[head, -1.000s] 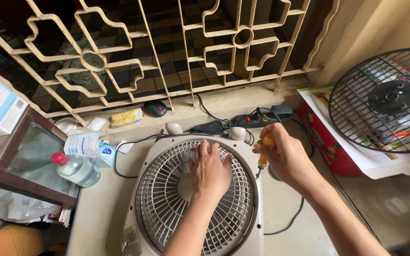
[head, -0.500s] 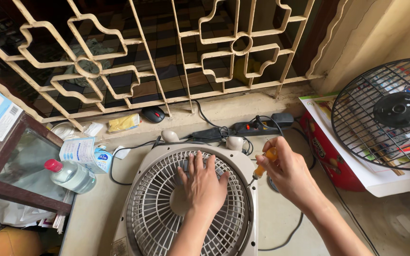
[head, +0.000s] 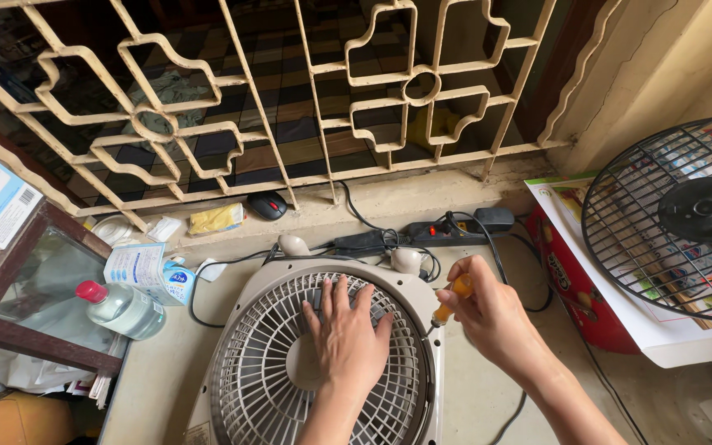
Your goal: The person uses a screwdriver to loosen and remove screws from the front grille of a white electric fan. They then detach the grille from the fan body and set it aside.
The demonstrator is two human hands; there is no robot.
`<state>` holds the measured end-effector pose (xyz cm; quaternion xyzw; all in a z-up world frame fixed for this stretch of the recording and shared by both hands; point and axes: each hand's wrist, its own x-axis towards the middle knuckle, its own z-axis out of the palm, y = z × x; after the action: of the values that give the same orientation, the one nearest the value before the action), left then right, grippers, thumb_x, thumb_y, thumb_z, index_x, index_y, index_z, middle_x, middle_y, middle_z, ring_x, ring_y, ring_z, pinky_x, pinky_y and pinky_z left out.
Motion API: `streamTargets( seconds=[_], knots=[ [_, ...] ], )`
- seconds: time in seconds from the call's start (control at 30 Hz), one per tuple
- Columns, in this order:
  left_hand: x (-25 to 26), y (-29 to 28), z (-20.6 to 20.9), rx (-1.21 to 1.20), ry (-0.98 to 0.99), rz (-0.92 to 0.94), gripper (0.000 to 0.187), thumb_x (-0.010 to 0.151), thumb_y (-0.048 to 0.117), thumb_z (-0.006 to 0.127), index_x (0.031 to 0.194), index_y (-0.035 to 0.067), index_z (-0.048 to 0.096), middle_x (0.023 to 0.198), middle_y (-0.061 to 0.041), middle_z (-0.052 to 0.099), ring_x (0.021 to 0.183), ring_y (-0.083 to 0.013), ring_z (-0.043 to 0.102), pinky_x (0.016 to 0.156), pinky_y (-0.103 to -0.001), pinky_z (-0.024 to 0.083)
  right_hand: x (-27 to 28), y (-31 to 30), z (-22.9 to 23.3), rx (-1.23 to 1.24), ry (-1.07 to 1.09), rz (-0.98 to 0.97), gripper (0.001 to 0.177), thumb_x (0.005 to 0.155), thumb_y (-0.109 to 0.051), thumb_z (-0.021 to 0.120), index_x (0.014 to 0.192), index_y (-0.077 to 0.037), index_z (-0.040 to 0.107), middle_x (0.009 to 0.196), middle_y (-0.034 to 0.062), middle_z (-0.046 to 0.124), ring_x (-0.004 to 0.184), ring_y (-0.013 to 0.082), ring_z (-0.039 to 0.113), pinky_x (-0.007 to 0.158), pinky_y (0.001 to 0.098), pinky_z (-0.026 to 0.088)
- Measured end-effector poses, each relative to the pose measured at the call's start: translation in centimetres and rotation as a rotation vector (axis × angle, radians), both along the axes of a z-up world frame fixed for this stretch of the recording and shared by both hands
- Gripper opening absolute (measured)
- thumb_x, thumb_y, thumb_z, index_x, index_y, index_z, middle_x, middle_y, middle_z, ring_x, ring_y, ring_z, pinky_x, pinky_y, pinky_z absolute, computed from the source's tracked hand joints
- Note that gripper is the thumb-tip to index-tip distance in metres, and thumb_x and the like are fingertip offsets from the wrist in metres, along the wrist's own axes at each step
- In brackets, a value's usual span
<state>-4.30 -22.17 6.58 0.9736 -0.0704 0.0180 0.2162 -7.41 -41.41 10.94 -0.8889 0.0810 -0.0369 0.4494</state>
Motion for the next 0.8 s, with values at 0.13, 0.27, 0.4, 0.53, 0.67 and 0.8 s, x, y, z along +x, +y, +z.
streamTargets(
  seconds=[0.13,0.27,0.4,0.53,0.67,0.8],
  knots=[
    [-0.1,-0.5,-0.1,-0.006,-0.021,0.043,0.055,0.089,0.037,0.068,0.138,0.014,0.060,0.157,-0.018,0.039,0.149,-0.0354,0.023,0.119,-0.064,0.006,0.5,-0.4,-0.9,-0.001,-0.078,0.078,0.024,0.094,-0.022,0.066,0.104,-0.007,0.051,0.077,0.0141,0.073,0.063,0.0242,0.067,0.059,0.0383,0.053],
    [0.3,-0.9,0.1,-0.028,-0.046,0.082,0.049,0.089,0.035,0.067,0.133,0.013,0.064,0.152,-0.018,0.045,0.146,-0.0361,0.028,0.119,-0.065,0.008,1.2,-1.1,-1.6,-0.047,-0.148,0.171,0.023,0.095,-0.020,0.064,0.106,-0.007,0.049,0.084,0.0153,0.072,0.073,0.0289,0.073,0.065,0.0400,0.056],
    [0.7,-0.9,0.0,-0.037,-0.057,0.099,0.044,0.091,0.034,0.066,0.130,0.013,0.067,0.141,-0.018,0.050,0.143,-0.0359,0.035,0.121,-0.064,0.011,1.8,-1.5,-2.1,-0.073,-0.225,0.248,0.023,0.094,-0.016,0.063,0.106,-0.005,0.047,0.088,0.0171,0.071,0.078,0.0317,0.073,0.068,0.0414,0.056],
    [1.0,-0.9,-0.2,-0.046,-0.085,0.098,0.042,0.090,0.033,0.068,0.126,0.011,0.067,0.142,-0.017,0.052,0.142,-0.0360,0.037,0.121,-0.064,0.013,2.2,-1.5,-2.2,-0.076,-0.165,0.257,0.024,0.093,-0.015,0.064,0.108,-0.006,0.047,0.089,0.0176,0.072,0.080,0.0334,0.073,0.069,0.0427,0.055],
    [1.1,-0.9,-0.7,-0.055,-0.141,0.066,0.046,0.087,0.031,0.070,0.128,0.010,0.068,0.147,-0.020,0.050,0.141,-0.0380,0.035,0.118,-0.064,0.012,2.3,-1.4,-1.9,-0.086,-0.132,0.247,0.024,0.093,-0.016,0.064,0.110,-0.007,0.050,0.087,0.0170,0.074,0.078,0.0325,0.075,0.068,0.0413,0.057],
    [1.0,-0.9,-1.1,-0.053,-0.178,0.059,0.045,0.088,0.032,0.069,0.127,0.009,0.068,0.147,-0.020,0.051,0.142,-0.0384,0.035,0.118,-0.064,0.011,2.1,-0.8,-1.4,-0.048,-0.150,0.241,0.022,0.094,-0.017,0.064,0.110,-0.006,0.055,0.083,0.0149,0.077,0.074,0.0263,0.077,0.063,0.0375,0.058]
  ],
)
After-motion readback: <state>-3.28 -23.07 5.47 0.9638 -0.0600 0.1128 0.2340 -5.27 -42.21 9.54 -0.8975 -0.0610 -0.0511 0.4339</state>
